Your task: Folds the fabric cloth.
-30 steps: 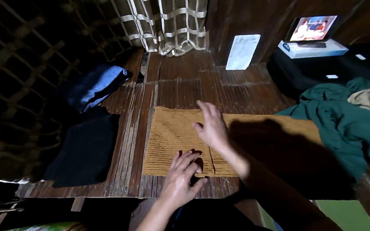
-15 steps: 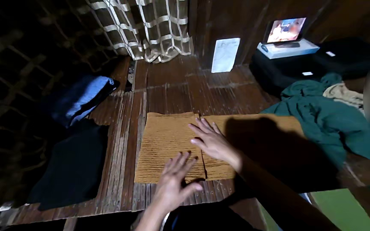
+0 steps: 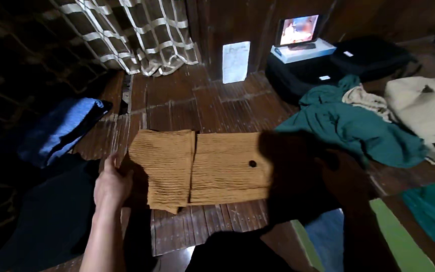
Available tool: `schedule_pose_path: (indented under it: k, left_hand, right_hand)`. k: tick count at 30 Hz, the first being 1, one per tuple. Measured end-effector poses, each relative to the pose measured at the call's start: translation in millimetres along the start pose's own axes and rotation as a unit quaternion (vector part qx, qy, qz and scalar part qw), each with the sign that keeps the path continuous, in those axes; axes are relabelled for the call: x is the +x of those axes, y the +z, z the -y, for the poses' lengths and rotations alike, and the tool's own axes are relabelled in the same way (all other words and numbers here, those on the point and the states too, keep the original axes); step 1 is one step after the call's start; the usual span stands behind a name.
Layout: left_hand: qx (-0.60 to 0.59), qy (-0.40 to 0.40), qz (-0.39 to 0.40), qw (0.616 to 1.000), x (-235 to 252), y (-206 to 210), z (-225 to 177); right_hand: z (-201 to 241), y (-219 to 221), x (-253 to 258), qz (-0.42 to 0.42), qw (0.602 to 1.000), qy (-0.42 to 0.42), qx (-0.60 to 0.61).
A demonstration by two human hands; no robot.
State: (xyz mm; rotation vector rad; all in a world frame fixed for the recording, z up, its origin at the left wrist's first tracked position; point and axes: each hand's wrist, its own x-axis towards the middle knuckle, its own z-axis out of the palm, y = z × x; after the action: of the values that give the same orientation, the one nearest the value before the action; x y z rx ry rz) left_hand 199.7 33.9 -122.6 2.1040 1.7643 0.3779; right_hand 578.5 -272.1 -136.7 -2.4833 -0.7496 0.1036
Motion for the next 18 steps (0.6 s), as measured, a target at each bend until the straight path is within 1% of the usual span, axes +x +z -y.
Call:
schedule_pose_path:
  k: [1,2,4,5,7,9,10,12,13,15,16,18]
  left_hand:
    - [0.018,0.004,0.006,1.0,2.0,-0.6,-5.5]
    - [0.023,0.027,0.01,0.999,-0.4,2.4,-14.2]
    - [0.028,0.107,0.035,0.993,-12.7,19.5,-35.9]
    - [0.032,0.132,0.06,0.989,-20.4,32.0,-47.3]
    - [0.049,0.135,0.112,0.983,-30.6,55.1,-64.8]
    - [0.066,0.121,0.134,0.981,-30.0,69.1,-70.5]
    - [0.075,0.12,0.118,0.983,-28.6,72.5,-70.5]
    - [0.075,0.128,0.05,0.988,-25.3,73.6,-70.6]
    - [0.076,0.121,0.036,0.989,-24.3,70.9,-73.3]
    - [0.069,0.102,0.056,0.991,-23.9,63.9,-79.6]
    - [0.054,0.112,0.066,0.99,-24.8,63.3,-79.9]
    - [0.003,0.175,0.067,0.982,-32.6,69.5,-76.6]
  right_hand:
    - [5.9,1.4,-2.8,0.023,1.0,0.015,0.007]
    - [10.2,4.0,-4.6,0.047,0.998,0.028,0.012]
    - [14.0,13.1,-5.9,0.088,0.995,0.044,0.018]
    - [15.5,18.0,-5.7,0.098,0.994,0.047,0.018]
    - [20.4,23.6,-3.9,0.115,0.992,0.057,0.013]
    - [26.8,25.5,-1.2,0.141,0.987,0.073,-0.003]
    - [30.8,26.0,0.0,0.155,0.984,0.082,-0.012]
    - [37.7,26.2,2.8,0.173,0.98,0.094,-0.016]
    - [39.8,25.7,4.0,0.18,0.979,0.097,-0.011]
    - [42.6,24.7,4.9,0.175,0.981,0.085,0.021]
    - [44.1,23.8,5.0,0.169,0.982,0.079,0.041]
    - [44.6,23.5,5.5,0.16,0.981,0.073,0.083]
